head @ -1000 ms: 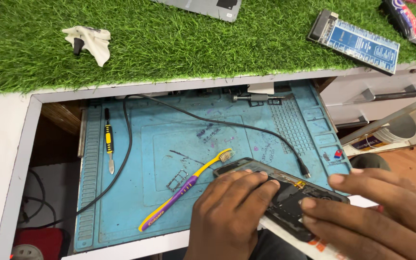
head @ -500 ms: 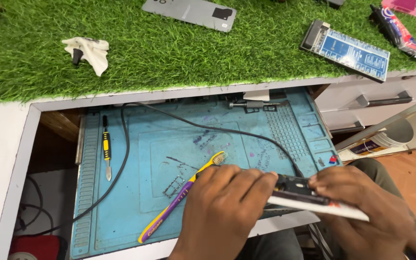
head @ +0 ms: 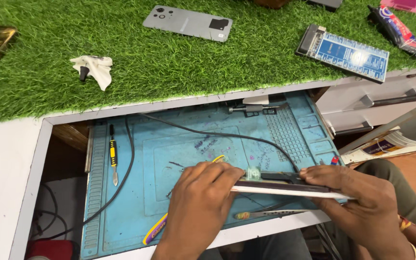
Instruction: The person assembles a smartphone by placing the battery and internal components into the chassis, then attaching the back cover. They use a screwdriver to secure screws and a toothbrush to clean the interior. The person also handles a screen protector package and a SIM tray during the process.
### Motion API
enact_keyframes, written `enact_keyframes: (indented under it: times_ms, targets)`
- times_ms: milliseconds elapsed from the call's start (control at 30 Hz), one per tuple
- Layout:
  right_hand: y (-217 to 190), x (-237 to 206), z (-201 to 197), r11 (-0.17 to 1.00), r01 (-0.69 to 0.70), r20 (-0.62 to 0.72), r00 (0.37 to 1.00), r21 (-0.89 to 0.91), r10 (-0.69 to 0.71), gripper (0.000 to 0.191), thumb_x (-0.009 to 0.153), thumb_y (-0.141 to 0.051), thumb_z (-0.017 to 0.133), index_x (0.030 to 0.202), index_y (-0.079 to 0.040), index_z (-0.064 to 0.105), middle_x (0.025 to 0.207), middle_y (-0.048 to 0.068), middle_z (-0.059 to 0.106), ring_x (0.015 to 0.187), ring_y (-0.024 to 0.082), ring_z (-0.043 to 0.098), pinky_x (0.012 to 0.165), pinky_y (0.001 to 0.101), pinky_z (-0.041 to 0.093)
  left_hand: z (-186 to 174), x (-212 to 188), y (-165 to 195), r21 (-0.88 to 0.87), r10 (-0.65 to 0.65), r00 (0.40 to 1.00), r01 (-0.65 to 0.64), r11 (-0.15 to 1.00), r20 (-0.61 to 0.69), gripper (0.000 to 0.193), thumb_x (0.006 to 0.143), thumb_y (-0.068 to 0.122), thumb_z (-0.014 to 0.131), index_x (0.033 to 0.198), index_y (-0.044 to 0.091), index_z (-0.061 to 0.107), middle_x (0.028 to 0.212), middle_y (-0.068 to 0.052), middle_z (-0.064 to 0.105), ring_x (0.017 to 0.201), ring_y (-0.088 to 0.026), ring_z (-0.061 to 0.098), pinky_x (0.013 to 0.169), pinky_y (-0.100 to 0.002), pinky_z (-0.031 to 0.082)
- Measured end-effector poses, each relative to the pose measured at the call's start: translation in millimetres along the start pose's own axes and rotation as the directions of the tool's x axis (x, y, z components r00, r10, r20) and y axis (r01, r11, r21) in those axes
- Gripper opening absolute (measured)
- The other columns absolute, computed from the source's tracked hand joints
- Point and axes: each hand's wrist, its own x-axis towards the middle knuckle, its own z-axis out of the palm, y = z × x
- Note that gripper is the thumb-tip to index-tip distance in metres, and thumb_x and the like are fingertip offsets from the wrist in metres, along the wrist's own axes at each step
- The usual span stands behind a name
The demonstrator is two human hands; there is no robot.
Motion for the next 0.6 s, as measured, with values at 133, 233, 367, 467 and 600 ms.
enact_keyframes:
  times_ms: [133,233,367,467,600]
  targets:
    - [5,-1,2,0.998,-0.015,0.005,1.000,0.053,0.015,0.030,0.066,0.001,0.077,0.096,-0.001,0.071,0.104,0.010,0.080,0.101,0.020,0.080,0.092,0.0307,0.061,6,-7,-3,-0.095,-0.035,0.999,0.033,0.995,-0.014,0.035,0.074,0.000,0.077,0.108,0.007,0.072,0.103,-0.008,0.071,0.100,-0.030,0.067,0.088,-0.042,0.054]
    - [8,-2,-3,0.997,-0.081,0.013,0.997,-0.003,0.081,0.027,0.066,-0.001,0.080,0.092,-0.002,0.071,0.099,0.010,0.080,0.097,0.019,0.080,0.087,0.0307,0.061,6,-6,2,-0.156,-0.056,0.998,0.055,0.986,-0.005,0.035,0.075,0.001,0.078,0.110,0.008,0.072,0.102,-0.009,0.071,0.100,-0.030,0.067,0.089,-0.042,0.055]
    - [11,-1,-10,0.983,-0.183,0.040,0.982,0.004,0.182,0.024,0.070,-0.001,0.078,0.093,-0.002,0.072,0.096,0.009,0.081,0.093,0.018,0.079,0.085,0.0313,0.060,0,-7,6,-0.253,-0.104,0.994,0.105,0.962,0.017,0.042,0.079,0.004,0.080,0.119,0.009,0.071,0.105,-0.010,0.071,0.104,-0.031,0.068,0.092,-0.041,0.055]
    - [14,-2,-15,0.959,-0.260,0.039,0.963,-0.116,0.266,0.028,0.067,-0.003,0.081,0.094,-0.003,0.075,0.095,0.007,0.082,0.094,0.017,0.079,0.083,0.0300,0.060,-6,-19,-1,-0.256,-0.181,0.982,0.189,0.948,0.054,0.053,0.077,0.003,0.078,0.128,0.006,0.066,0.115,-0.015,0.068,0.108,-0.036,0.065,0.091,-0.043,0.053]
    - [20,-5,-21,0.951,-0.271,-0.001,0.962,-0.147,0.274,0.025,0.073,-0.006,0.083,0.098,-0.005,0.078,0.096,0.007,0.080,0.087,0.016,0.076,0.079,0.0284,0.057,-9,-42,-18,0.101,-0.179,0.979,0.168,0.981,0.102,0.043,0.078,0.010,0.075,0.121,0.009,0.070,0.117,-0.010,0.069,0.114,-0.035,0.065,0.096,-0.047,0.049]
